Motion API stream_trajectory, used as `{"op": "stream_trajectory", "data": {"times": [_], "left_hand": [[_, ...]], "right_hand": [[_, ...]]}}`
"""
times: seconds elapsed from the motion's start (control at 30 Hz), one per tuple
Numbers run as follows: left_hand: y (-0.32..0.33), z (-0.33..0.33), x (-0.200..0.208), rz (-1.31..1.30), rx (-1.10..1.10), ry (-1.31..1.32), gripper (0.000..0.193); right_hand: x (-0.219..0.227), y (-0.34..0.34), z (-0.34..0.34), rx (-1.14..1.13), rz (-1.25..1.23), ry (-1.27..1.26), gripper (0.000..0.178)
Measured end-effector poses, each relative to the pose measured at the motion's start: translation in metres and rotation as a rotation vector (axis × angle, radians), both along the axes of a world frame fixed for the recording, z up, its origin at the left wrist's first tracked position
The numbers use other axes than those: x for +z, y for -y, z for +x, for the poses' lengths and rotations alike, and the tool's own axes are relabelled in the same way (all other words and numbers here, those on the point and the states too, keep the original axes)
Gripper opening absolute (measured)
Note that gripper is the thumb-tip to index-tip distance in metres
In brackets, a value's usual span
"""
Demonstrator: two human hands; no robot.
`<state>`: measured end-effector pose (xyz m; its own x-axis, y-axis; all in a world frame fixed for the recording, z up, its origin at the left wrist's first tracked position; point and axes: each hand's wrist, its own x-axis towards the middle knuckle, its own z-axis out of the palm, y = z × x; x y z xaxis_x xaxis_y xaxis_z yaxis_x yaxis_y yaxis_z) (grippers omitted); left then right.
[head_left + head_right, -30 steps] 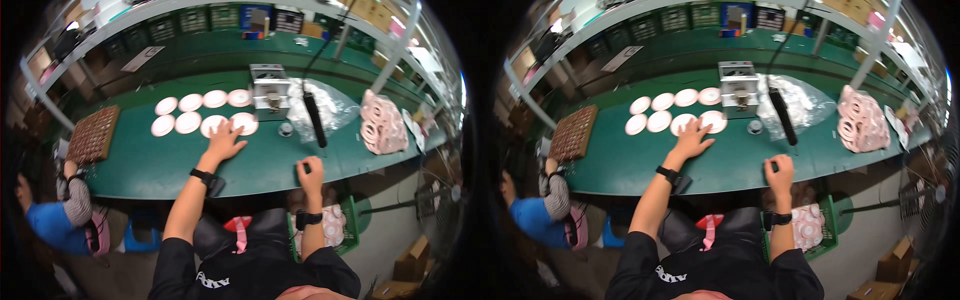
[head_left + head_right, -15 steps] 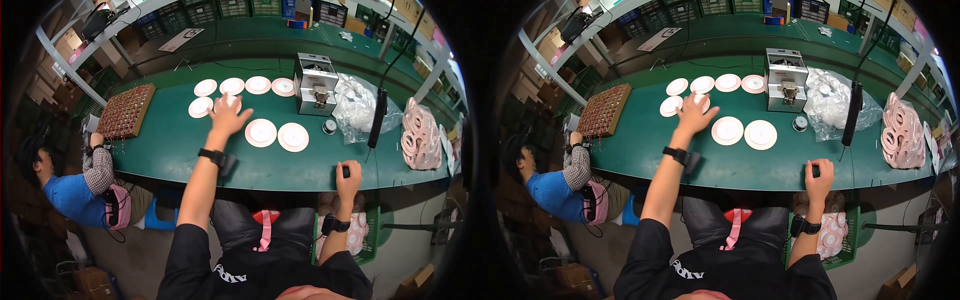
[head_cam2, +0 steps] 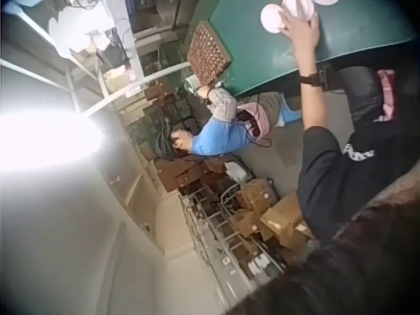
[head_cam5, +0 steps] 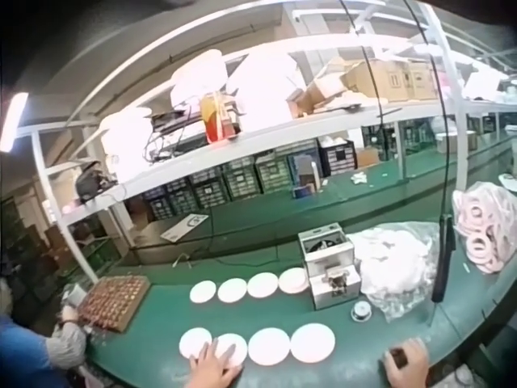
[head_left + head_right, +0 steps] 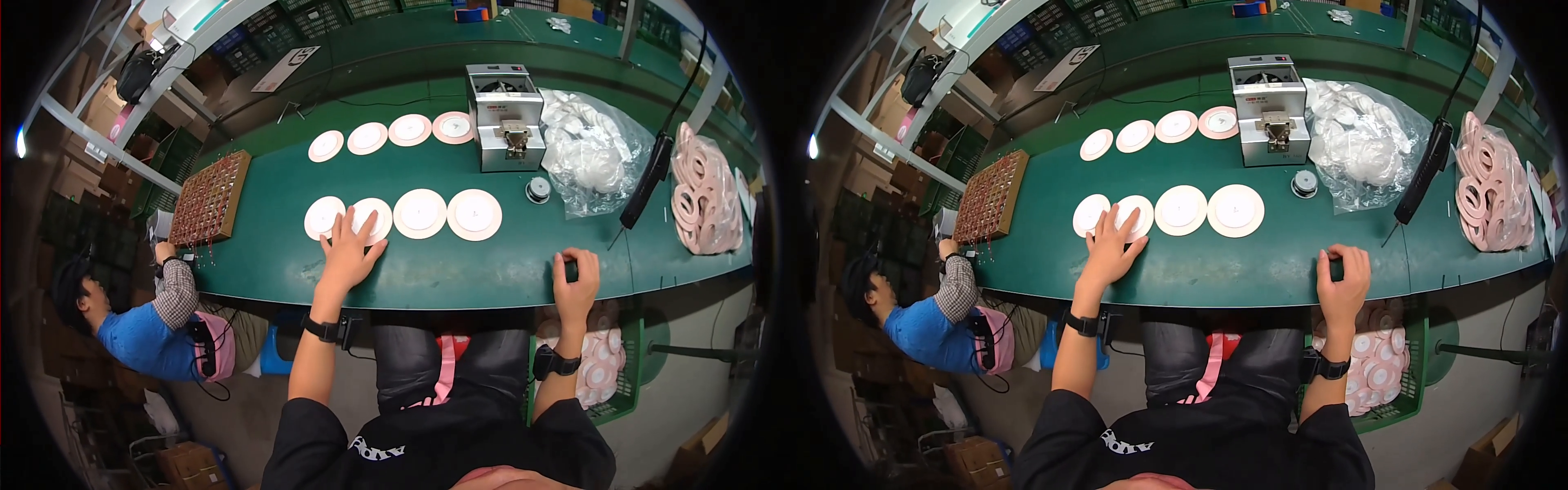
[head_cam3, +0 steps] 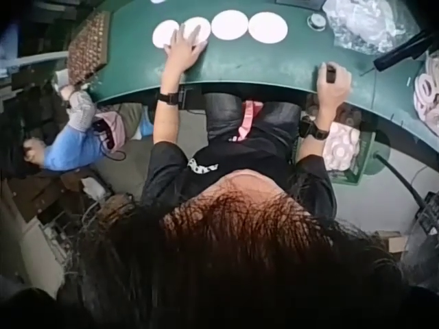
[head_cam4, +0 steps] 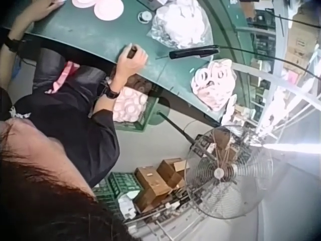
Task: The person picks up a white disc and places it onto a pink ring, then uses a power screwdriver to drive a screw into the center of the assembly.
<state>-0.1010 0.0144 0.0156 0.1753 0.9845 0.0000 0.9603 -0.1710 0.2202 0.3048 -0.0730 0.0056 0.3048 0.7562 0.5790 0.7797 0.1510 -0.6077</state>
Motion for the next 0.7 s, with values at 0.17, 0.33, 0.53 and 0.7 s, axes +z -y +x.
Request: {"op": "stream_trajectory", "data": {"times": [0.17, 0.33, 0.53, 0.7], "left_hand": [[0.014, 0.048, 0.006, 0.230, 0.002, 0.031, 0.065], [0.026, 0.124, 0.007, 0.212, -0.247, 0.156, 0.064], [0.029, 0.129, -0.008, 0.212, -0.235, 0.140, 0.062], [0.050, 0.119, -0.012, 0.201, -0.320, 0.159, 0.058]], "right_hand": [[-0.001, 0.001, 0.005, 0.021, 0.018, -0.108, 0.009], [0.000, -0.001, 0.004, 0.029, -0.016, -0.096, 0.010], [-0.004, 0.002, 0.002, 0.039, -0.027, -0.084, 0.011], [0.022, -0.001, 0.008, 0.113, -0.044, -0.129, 0.012]]}}
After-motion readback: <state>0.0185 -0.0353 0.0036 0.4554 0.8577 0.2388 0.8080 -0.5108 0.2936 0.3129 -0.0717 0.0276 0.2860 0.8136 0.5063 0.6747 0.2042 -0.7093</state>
